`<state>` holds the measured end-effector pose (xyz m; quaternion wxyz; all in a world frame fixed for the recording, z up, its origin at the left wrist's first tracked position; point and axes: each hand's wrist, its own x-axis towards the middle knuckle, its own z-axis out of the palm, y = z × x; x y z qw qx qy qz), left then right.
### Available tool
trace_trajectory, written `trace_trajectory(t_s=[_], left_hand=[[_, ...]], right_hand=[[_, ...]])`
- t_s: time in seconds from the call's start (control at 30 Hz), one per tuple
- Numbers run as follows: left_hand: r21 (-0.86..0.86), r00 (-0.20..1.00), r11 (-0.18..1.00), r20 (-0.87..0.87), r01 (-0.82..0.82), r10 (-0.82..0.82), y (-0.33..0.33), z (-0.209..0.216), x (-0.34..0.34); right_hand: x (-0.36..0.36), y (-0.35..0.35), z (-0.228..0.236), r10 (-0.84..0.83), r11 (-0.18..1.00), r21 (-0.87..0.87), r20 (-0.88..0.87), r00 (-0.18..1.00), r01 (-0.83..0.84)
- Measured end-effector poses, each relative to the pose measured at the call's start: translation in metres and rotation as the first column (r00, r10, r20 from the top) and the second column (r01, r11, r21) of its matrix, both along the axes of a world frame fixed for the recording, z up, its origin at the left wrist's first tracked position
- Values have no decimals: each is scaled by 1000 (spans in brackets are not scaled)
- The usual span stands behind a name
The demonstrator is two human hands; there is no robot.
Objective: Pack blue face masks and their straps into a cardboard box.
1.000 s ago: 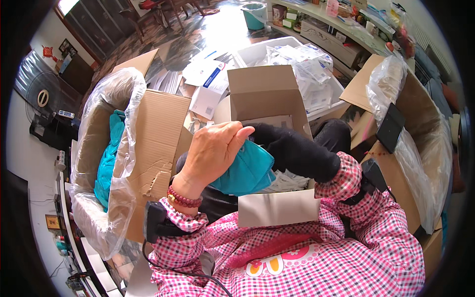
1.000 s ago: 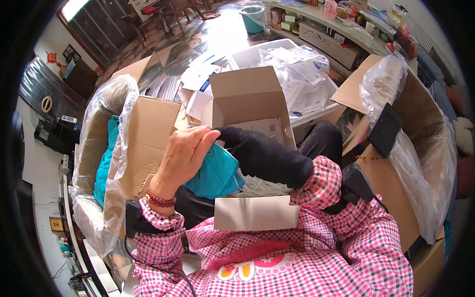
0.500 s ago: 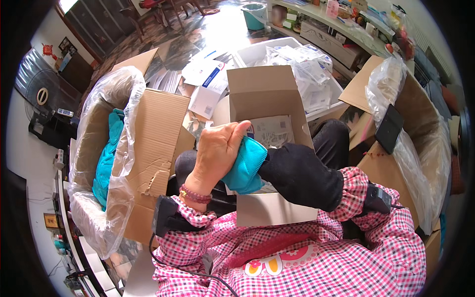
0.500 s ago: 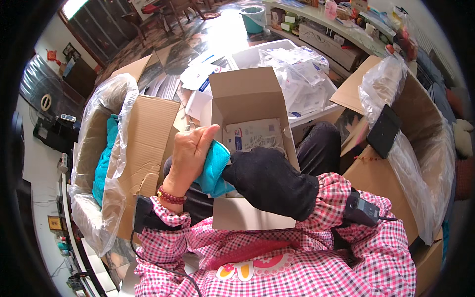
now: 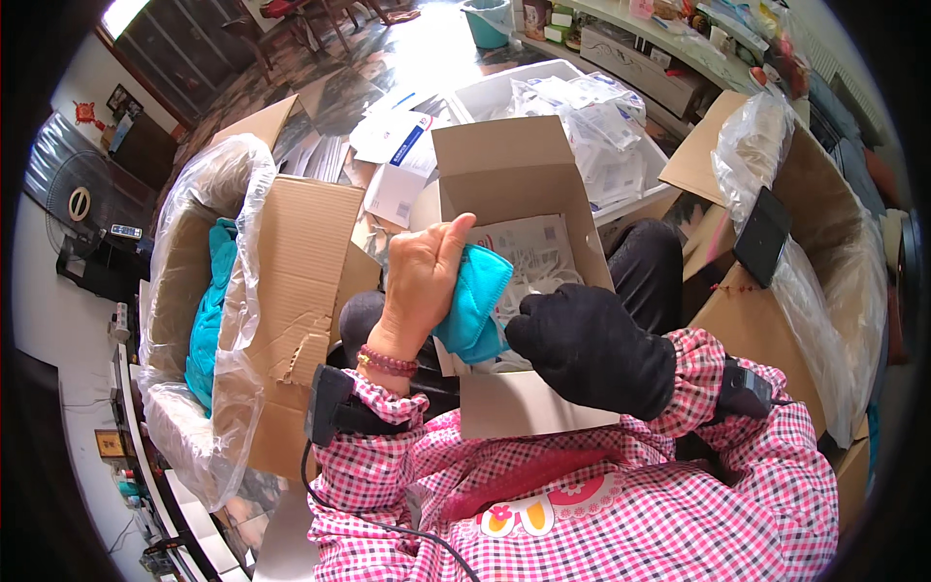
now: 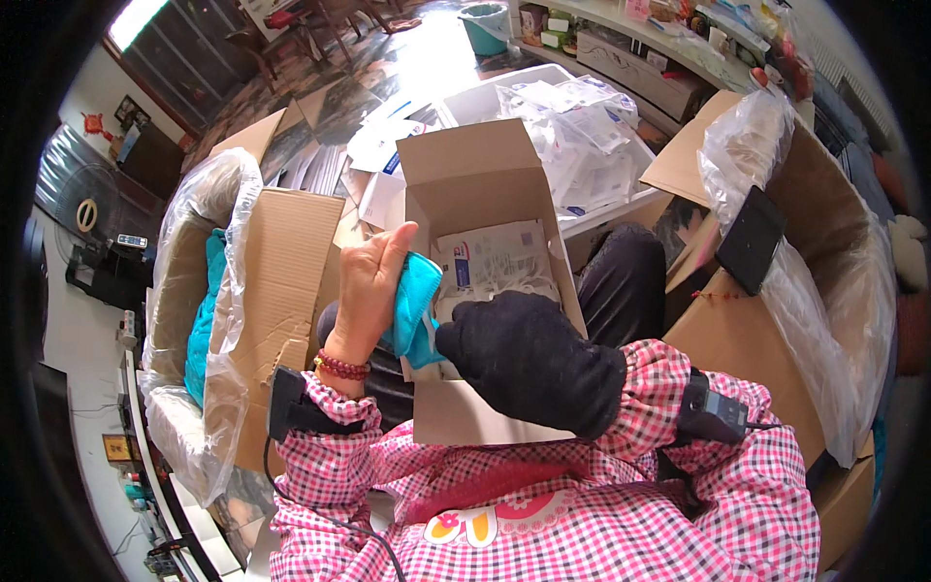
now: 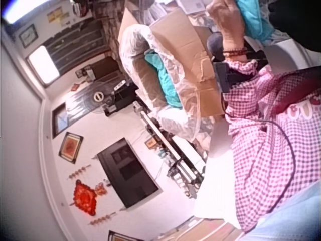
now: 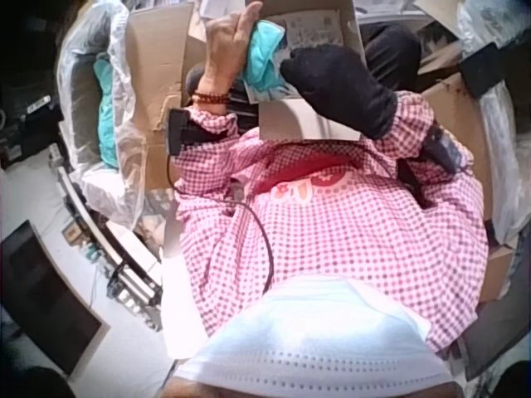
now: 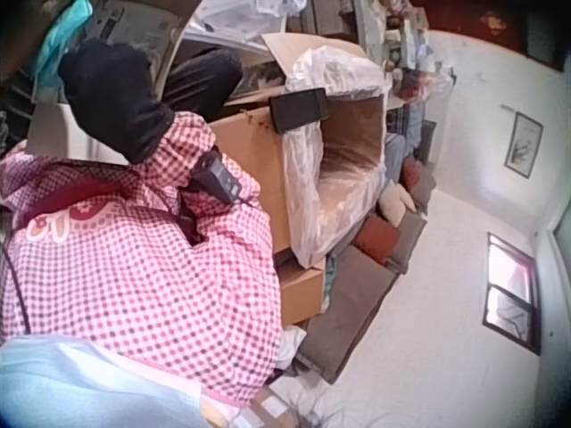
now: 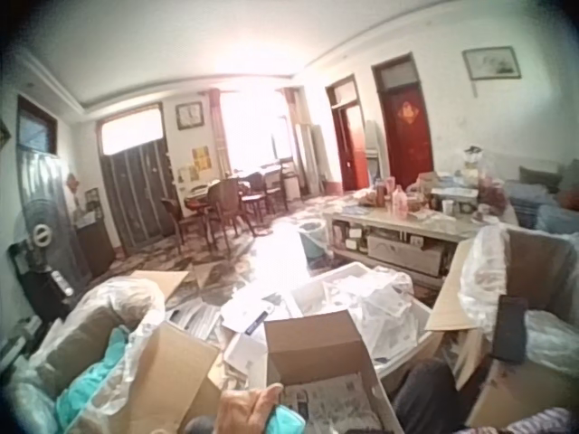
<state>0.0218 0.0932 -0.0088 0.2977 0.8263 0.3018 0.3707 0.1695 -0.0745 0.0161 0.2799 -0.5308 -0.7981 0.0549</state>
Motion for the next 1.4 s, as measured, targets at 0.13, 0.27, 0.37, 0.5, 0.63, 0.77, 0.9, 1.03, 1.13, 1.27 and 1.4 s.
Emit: trace_trajectory(t_s=[0.13,0.27,0.37,0.5,0.63,0.77,0.9,1.03,1.13,1.27,1.4], left_hand=[[-54,1000,998,10,-22,23,2,-2,1],[-185,999,983,27,-11,16,7,-10,-3],[-286,995,957,68,-44,66,1,-8,-1],[-278,997,959,40,-55,68,1,-9,-5],[-417,990,907,139,53,6,-9,2,-5],[-90,983,985,-90,149,-157,-25,20,2],[108,987,990,-142,95,-79,-35,28,5],[417,956,909,-267,2,120,-38,35,8],[300,981,953,-177,-27,83,-24,29,1],[35,998,998,34,-59,57,-19,15,-7],[-233,987,972,155,-5,42,-22,8,-7]], right_hand=[[0,-4,0,-13,1000,-18,-6,1000,13],[0,-2,2,-17,999,31,30,999,16],[-2,-3,1,-8,998,60,74,997,3],[-1,-1,0,-12,995,96,98,995,2],[14,14,-10,-117,990,37,-325,938,136],[14,34,-21,-50,998,-6,-670,741,62],[21,47,-28,-212,974,-209,-737,642,81],[10,50,-15,-216,974,-85,-620,754,209],[11,50,-6,-193,954,109,-485,853,278],[5,30,-1,-134,969,235,247,960,75],[1,14,-2,-15,981,192,222,975,-29]])
